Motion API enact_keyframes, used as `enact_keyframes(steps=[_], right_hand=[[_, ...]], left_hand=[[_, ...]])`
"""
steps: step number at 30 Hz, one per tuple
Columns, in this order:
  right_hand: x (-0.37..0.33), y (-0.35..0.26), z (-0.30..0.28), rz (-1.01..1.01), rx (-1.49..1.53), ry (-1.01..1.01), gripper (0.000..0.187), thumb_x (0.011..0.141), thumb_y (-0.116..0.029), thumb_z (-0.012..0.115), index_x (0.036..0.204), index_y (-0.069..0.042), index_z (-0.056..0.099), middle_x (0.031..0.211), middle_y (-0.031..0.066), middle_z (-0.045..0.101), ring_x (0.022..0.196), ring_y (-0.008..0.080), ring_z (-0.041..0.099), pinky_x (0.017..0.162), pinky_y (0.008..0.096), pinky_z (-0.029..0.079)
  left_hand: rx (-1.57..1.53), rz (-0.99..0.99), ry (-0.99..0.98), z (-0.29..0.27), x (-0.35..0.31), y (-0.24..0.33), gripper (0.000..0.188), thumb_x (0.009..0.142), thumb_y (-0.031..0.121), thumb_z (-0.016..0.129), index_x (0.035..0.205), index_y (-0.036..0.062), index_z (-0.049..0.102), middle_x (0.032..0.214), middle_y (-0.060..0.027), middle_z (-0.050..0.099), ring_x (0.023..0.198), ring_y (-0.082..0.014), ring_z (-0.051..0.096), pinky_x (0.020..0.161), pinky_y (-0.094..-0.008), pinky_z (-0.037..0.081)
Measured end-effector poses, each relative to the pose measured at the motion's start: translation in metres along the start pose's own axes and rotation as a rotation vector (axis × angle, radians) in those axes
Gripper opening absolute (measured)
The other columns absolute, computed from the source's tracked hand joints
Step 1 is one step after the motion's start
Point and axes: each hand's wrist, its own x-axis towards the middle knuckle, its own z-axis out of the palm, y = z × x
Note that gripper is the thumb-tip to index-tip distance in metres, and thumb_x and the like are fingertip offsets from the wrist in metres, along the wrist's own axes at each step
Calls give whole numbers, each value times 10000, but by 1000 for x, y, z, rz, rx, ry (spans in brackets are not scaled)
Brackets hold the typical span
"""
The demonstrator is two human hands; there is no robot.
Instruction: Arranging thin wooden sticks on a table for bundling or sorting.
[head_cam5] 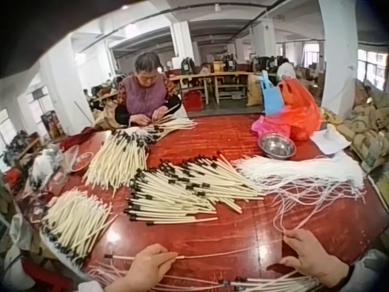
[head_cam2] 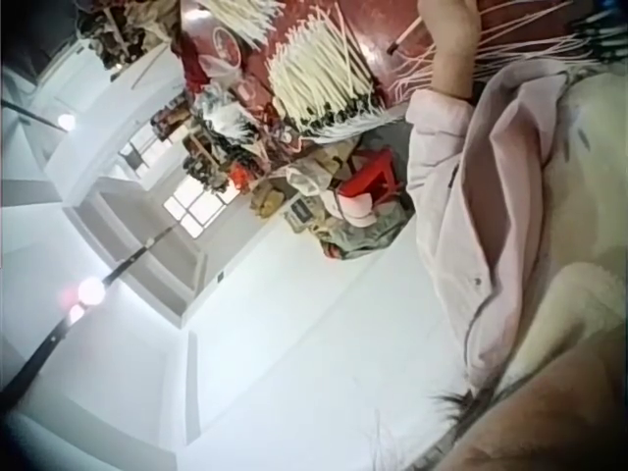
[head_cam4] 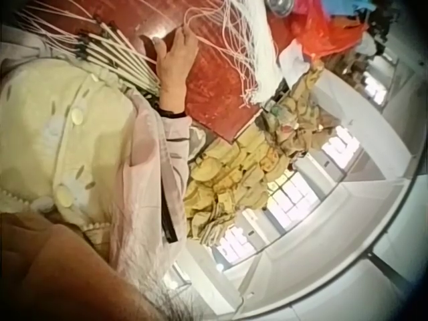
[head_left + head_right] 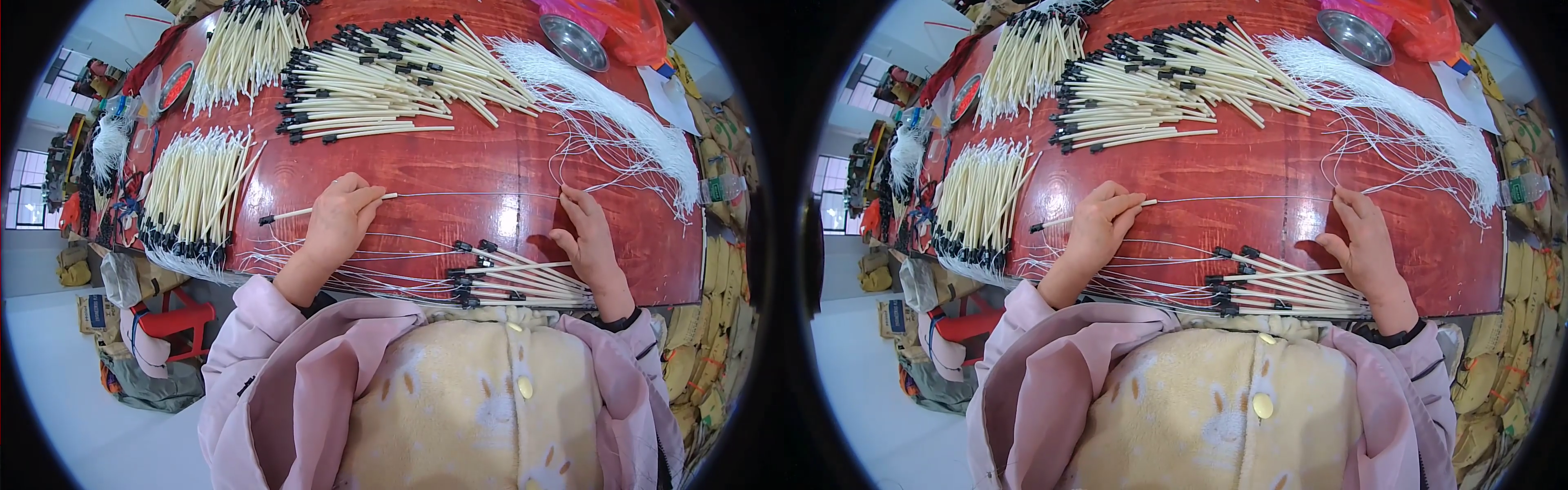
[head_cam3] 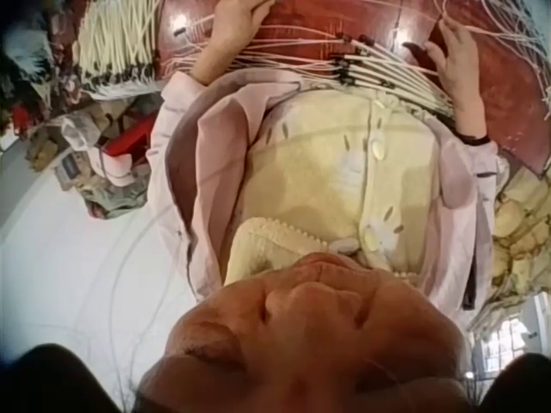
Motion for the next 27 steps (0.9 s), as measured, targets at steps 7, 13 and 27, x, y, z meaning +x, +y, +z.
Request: enact_keyframes(steps=[7, 13, 27], right_hand=[[0, 0, -1, 10, 0, -18, 652, 898, -391, 716, 1343, 63, 574, 1439, 206, 541, 1325, 388, 510, 1120, 444, 398], [-1, 2, -2, 13, -6, -20, 664, 894, -402, 716, 1346, 64, 572, 1447, 200, 538, 1313, 383, 512, 1117, 445, 395], [38, -42, 17, -267, 9, -45, 761, 890, -468, 682, 1423, 42, 496, 1512, 198, 453, 1317, 409, 456, 1115, 498, 351]], left_hand=[[13, 14, -1, 1, 3, 2, 180, 852, 14, 736, 1030, 3, 760, 893, -133, 669, 810, -303, 668, 724, -369, 536], [36, 65, -6, 7, 8, 6, 211, 833, -1, 718, 1039, 20, 759, 902, -132, 666, 825, -313, 668, 730, -384, 539], [319, 409, -269, 104, 84, 103, 272, 789, 120, 691, 1055, 65, 673, 1022, -104, 640, 999, -302, 648, 820, -430, 540]])
